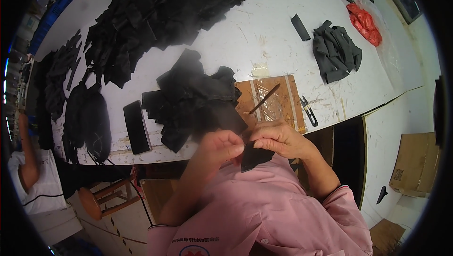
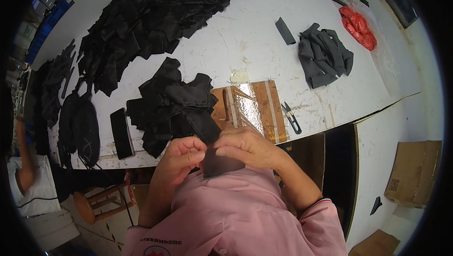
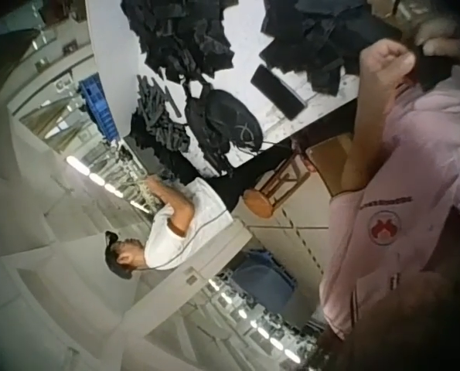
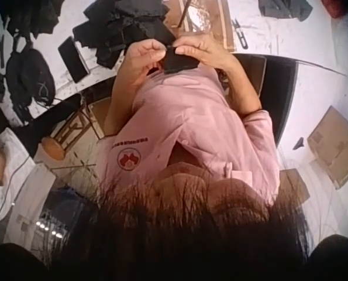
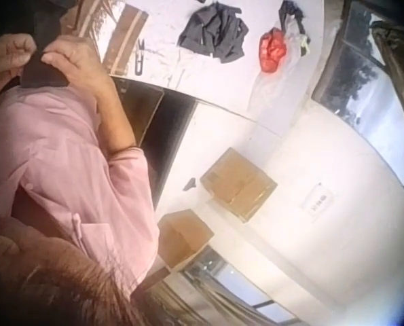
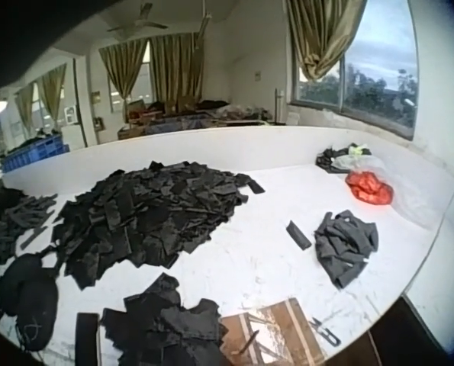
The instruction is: Inspecting and sorting small black fabric components at a workbench in a factory setting.
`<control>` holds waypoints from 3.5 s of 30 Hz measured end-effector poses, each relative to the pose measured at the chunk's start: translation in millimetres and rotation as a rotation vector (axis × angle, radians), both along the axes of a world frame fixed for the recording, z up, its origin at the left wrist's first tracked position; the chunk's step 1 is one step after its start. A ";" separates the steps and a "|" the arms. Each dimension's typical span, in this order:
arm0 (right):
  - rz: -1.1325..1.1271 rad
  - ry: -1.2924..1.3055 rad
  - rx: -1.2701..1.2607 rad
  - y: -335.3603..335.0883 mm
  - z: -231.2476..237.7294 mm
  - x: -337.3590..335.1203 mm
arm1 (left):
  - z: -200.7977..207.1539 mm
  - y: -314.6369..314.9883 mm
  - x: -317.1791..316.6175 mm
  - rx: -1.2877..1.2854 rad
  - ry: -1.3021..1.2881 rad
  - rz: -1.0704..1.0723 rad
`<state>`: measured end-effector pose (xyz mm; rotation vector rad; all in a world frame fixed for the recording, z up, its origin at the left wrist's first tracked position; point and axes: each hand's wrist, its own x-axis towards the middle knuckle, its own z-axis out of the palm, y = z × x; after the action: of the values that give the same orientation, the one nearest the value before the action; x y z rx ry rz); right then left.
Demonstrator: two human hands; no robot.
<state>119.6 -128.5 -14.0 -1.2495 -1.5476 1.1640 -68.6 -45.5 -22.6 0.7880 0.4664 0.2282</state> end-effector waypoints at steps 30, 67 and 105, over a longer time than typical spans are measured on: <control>0.058 0.022 -0.093 -3.5 -14.0 -0.4 | -12.2 -8.0 -7.7 -0.017 0.136 -0.059; -0.641 -0.303 0.390 5.2 -18.8 -61.4 | -13.8 -20.2 -1.6 0.075 -0.091 0.483; -0.230 0.886 -0.379 7.3 -30.0 -49.2 | -27.0 -26.8 20.2 0.705 0.253 0.826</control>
<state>70.4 -121.2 -44.0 -0.8919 -0.5344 1.5972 -48.4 -72.3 -49.6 1.2861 0.9656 1.1127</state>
